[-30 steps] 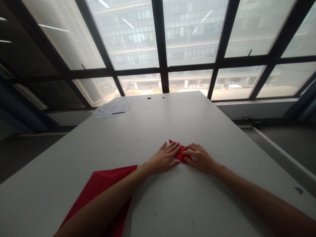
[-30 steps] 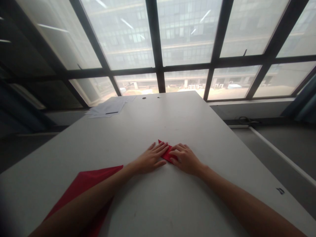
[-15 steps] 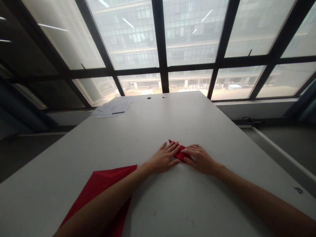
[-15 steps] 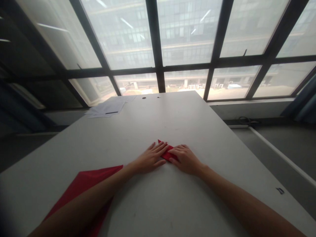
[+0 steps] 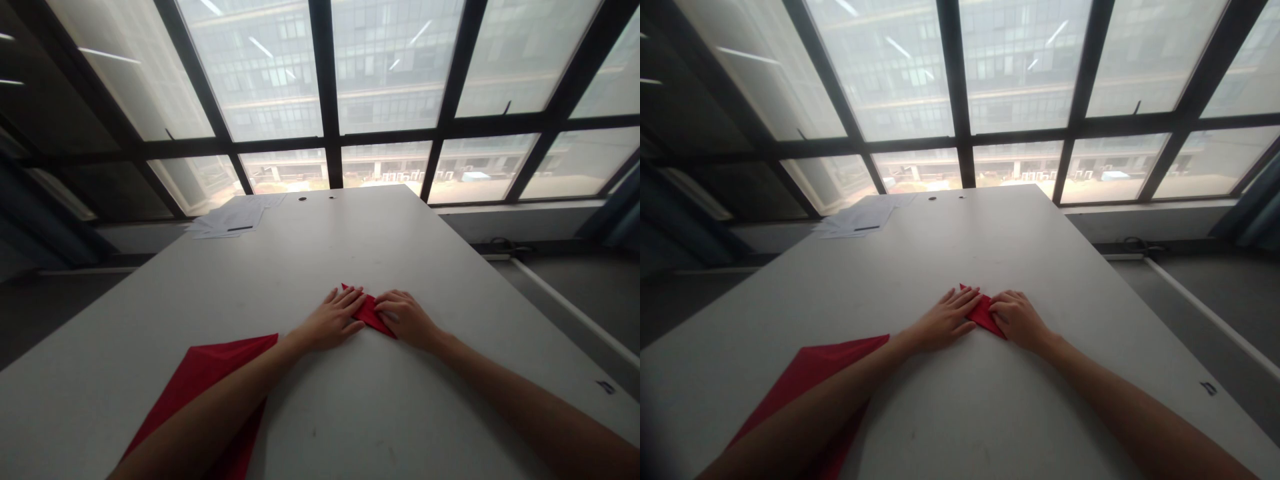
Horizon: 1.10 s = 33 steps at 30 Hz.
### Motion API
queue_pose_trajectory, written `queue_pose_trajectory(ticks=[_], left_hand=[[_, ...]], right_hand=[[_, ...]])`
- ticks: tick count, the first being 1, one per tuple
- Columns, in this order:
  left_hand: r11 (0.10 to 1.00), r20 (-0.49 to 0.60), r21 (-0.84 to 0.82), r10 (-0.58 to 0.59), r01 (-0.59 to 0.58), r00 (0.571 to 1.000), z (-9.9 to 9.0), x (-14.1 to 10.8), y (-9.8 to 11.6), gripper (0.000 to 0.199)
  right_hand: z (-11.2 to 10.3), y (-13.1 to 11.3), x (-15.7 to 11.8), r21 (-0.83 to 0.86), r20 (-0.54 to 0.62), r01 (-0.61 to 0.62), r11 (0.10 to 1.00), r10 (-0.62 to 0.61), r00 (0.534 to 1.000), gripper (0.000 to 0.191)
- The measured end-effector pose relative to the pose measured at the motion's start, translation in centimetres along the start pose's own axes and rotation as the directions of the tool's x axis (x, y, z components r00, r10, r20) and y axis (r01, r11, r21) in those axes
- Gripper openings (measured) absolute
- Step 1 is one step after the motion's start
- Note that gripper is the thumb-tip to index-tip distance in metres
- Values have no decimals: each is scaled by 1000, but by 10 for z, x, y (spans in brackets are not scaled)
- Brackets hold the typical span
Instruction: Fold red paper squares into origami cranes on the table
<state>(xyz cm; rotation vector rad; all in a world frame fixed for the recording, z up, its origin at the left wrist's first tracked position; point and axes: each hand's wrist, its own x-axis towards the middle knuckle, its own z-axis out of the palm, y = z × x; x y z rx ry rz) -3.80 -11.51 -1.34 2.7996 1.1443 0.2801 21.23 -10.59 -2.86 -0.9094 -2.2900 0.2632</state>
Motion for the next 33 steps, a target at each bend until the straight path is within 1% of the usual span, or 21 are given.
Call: queue_pose_trajectory(ticks=[6, 11, 14, 16, 20, 23, 28, 31, 33], left_hand=[[999, -26, -41, 31, -32, 999, -5, 0, 3, 57], [992, -57, -121, 17, -24, 998, -7, 0, 4, 60], [989, -56, -129, 64, -71, 996, -9, 1, 4, 51], [990, -48, -110, 81, -86, 996, -9, 1, 4, 48], [999, -36, -44, 11, -13, 999, -6, 1, 4, 52], [999, -53, 1, -32, 32, 998, -4, 0, 5, 53], [1000, -9, 3, 14, -14, 1000, -3, -1, 3, 59], [999, 6, -16, 34, -34, 999, -4, -1, 2, 63], [999, -1, -15, 47, -47, 999, -5, -1, 1, 64]], right_hand=[[1, 3, 1, -13, -33, -8, 1000, 8, 999, 23], [-1, 1, 1, 13, -27, -39, 999, 39, 999, 24], [-3, -2, 1, 21, -40, -61, 998, 62, 997, 19], [-5, -4, 1, 12, -37, -51, 999, 51, 998, 18], [-6, -6, 2, -51, -20, -36, 998, 35, 999, 21], [-5, -5, 2, -68, -12, -42, 997, 42, 999, 22], [-2, 1, -1, -73, -10, -34, 997, 33, 999, 22], [-3, -1, -1, -103, -21, -33, 994, 31, 999, 33], [-5, -4, -1, -116, -8, -22, 993, 21, 1000, 40]])
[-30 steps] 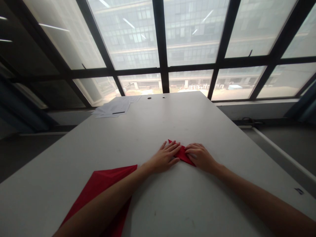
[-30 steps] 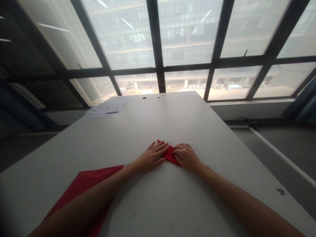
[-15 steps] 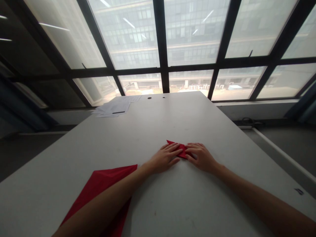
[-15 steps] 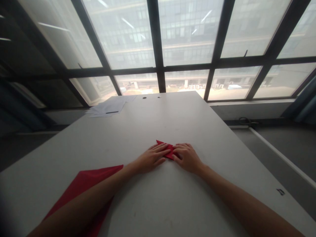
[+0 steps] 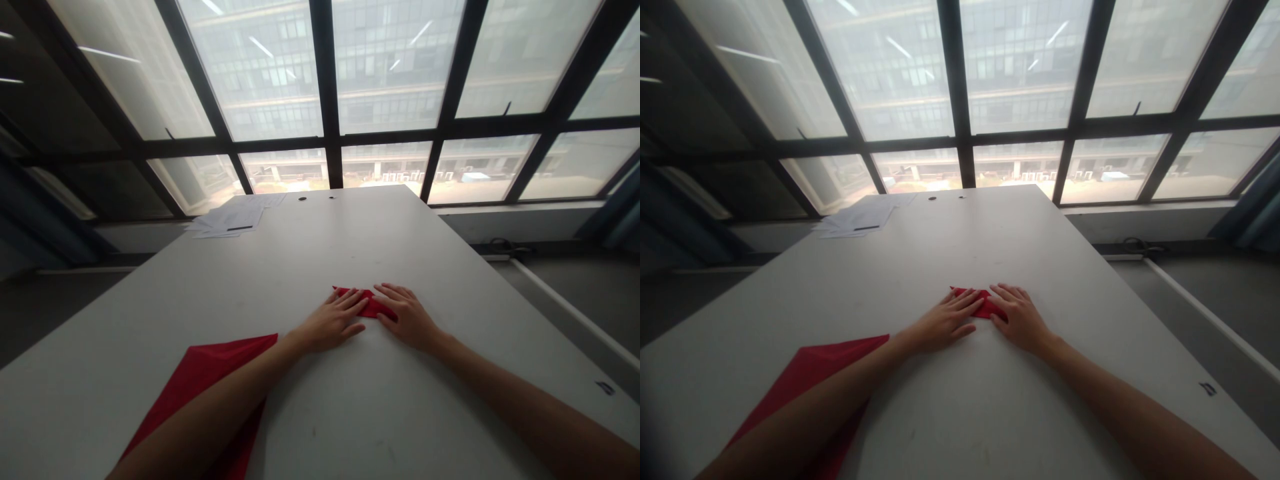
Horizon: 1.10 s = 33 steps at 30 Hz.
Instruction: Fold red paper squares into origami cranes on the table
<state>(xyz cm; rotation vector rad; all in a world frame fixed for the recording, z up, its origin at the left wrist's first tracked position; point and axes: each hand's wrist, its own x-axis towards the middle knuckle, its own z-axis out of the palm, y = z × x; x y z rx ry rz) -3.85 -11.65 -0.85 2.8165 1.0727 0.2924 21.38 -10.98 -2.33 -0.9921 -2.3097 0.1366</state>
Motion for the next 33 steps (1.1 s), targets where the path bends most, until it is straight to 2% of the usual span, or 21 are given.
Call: queue_pose_trajectory(ticks=[3, 5, 8, 11, 15, 17, 19, 21, 24, 28, 33], left_hand=[[1000, -9, 15, 19, -18, 1000, 1, 0, 0, 64], [999, -10, 33, -16, 16, 1000, 3, 0, -1, 65], [983, -35, 67, -167, 169, 985, 10, 0, -7, 65], [930, -74, 90, -350, 356, 934, 16, -3, -18, 69], [880, -140, 73, -457, 469, 879, 15, -5, -28, 70], [894, -209, 38, -429, 446, 879, 10, -4, -26, 67], [954, -246, -6, -291, 299, 925, 2, -2, -19, 62], [995, -222, -47, -100, 92, 970, -6, -1, -8, 55], [990, -137, -118, 57, -73, 989, -12, 1, 5, 43], [987, -125, -148, 45, -63, 991, -10, 2, 8, 38], [996, -156, -83, -45, 32, 987, -5, 2, 4, 30]], right_hand=[[-3, -5, 1, 17, 86, 45, 999, -47, 995, 37], [-4, -7, 1, 23, 138, 53, 998, -56, 989, 35], [-4, -6, 2, 14, 157, 44, 999, -45, 987, 32], [-3, -4, 2, 21, 142, 47, 999, -50, 989, 31], [-1, -3, 2, 34, 123, 57, 998, -60, 991, 32], [0, -2, 2, 32, 128, 53, 998, -57, 990, 33], [0, -1, 2, 37, 129, 53, 998, -57, 990, 34], [0, -1, 2, 50, 125, 64, 997, -70, 990, 35], [0, -1, 2, 67, 118, 83, 994, -90, 989, 35], [0, -1, 1, 58, 80, 68, 996, -72, 994, 38], [-1, 2, 3, 44, -125, -43, 998, 48, 991, 23]])
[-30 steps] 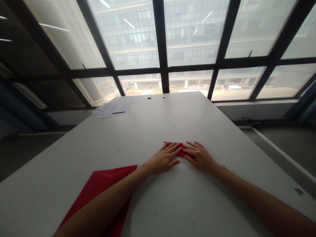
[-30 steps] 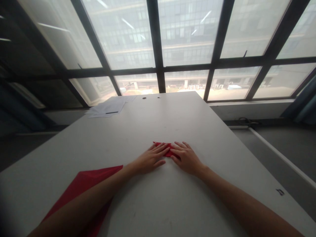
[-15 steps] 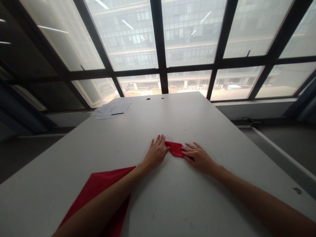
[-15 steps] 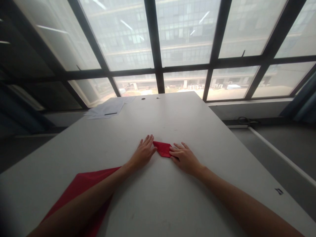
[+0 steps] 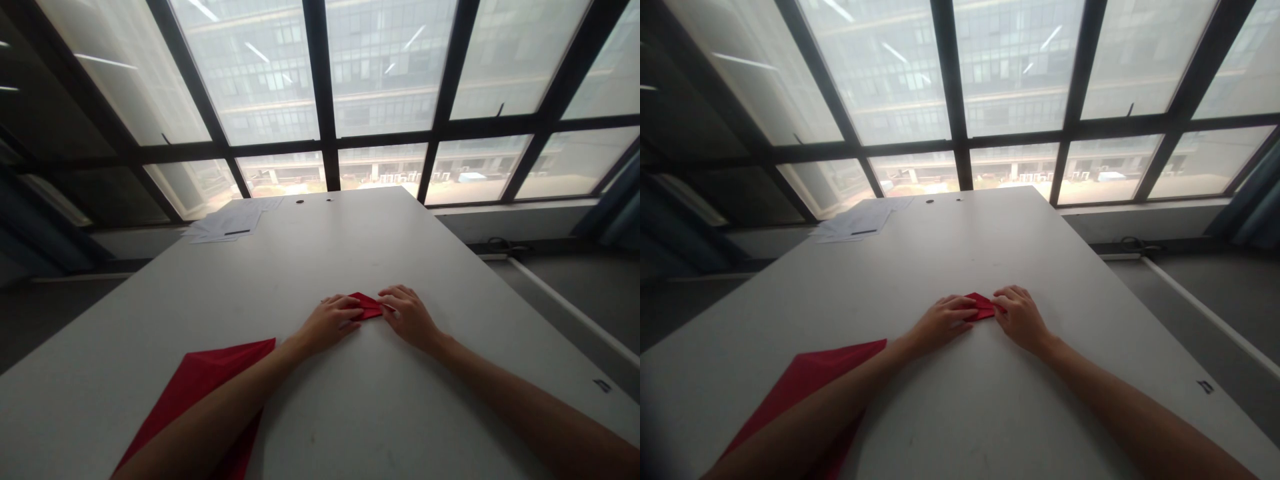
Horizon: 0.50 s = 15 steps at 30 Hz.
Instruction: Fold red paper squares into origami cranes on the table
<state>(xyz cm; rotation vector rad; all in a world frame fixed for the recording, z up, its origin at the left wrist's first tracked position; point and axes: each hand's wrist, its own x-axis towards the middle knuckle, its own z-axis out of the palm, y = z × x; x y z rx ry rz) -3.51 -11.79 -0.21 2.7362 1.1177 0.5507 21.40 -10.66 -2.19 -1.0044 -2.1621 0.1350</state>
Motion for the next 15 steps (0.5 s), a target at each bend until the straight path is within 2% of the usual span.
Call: queue_pose_trajectory(ticks=[3, 9, 15], left_hand=[[999, -20, -6, -32, 32, 999, 1, 0, 0, 26], [999, -48, -36, -43, 41, 998, 1, 0, 0, 23], [996, -74, -80, -40, 35, 996, 2, 1, -3, 21]], right_hand=[[-1, 1, 1, -3, -16, -15, 1000, 15, 1000, 18], [-1, -2, -1, -23, 115, 26, 999, -23, 993, 11], [1, 0, -1, -17, 133, 12, 1000, -10, 991, 10]])
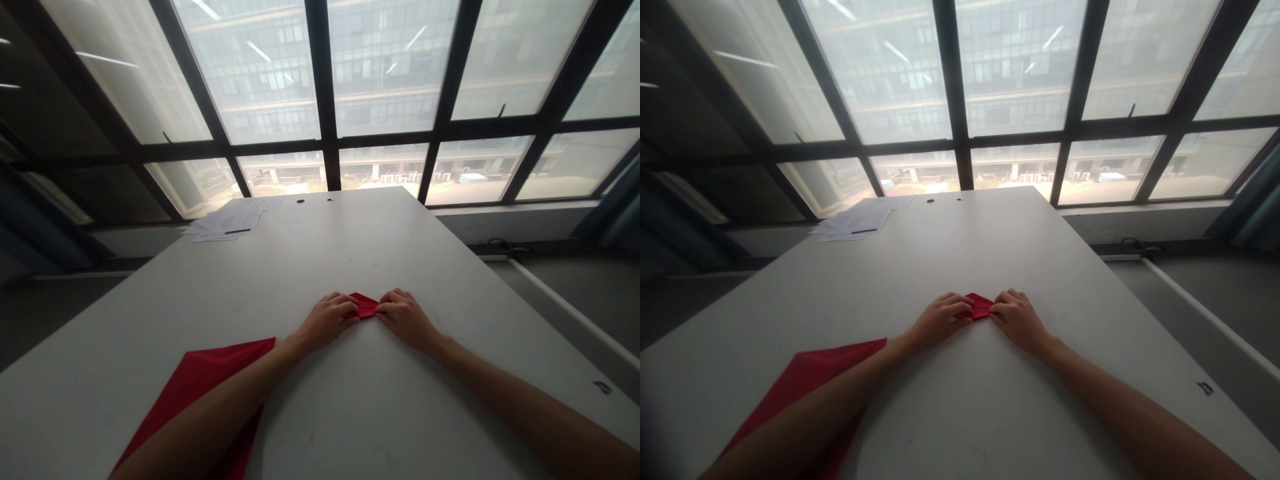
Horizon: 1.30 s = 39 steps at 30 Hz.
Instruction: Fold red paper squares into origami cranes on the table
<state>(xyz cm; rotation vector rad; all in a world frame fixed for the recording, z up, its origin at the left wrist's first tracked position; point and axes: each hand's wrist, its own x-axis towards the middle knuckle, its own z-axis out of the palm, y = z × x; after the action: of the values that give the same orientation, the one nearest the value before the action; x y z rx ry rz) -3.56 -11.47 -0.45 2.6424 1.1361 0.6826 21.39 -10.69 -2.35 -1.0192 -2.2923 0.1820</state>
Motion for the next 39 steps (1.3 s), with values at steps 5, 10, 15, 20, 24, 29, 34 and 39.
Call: queue_pose_trajectory(ticks=[5, 10, 15, 20, 24, 29, 34, 39], left_hand=[[1000, -14, -7, 14, -14, 1000, 2, 0, -2, 21], [999, -56, -5, -46, 46, 997, 3, 2, -1, 18], [998, -83, -17, -60, 59, 995, 4, 3, -3, 19], [1000, -69, -6, 22, -23, 997, 6, 2, -5, 24], [996, -46, 81, 36, -32, 998, 3, 1, 3, 28], [986, 130, 148, 54, -73, 990, 2, -3, 11, 48], [985, 257, 153, 34, -75, 966, 6, -6, 6, 62], [986, 254, 152, 33, -74, 967, 6, -5, 5, 62]], right_hand=[[-1, -2, 0, 30, -54, 19, 999, -18, 998, 14], [-6, -11, 0, 50, -39, 100, 994, -98, 994, 17], [-7, -14, 0, 17, 28, 100, 995, -100, 995, 25], [-9, -14, 1, -58, 49, 79, 995, -76, 996, 22], [-8, -15, 0, -81, 63, 62, 995, -57, 996, 21], [-6, -14, 0, -64, 72, 60, 996, -55, 996, 20], [-5, -11, 1, -32, -62, -46, 998, 44, 997, 39], [0, -17, -5, -96, 19, -64, 993, 66, 998, 53]])
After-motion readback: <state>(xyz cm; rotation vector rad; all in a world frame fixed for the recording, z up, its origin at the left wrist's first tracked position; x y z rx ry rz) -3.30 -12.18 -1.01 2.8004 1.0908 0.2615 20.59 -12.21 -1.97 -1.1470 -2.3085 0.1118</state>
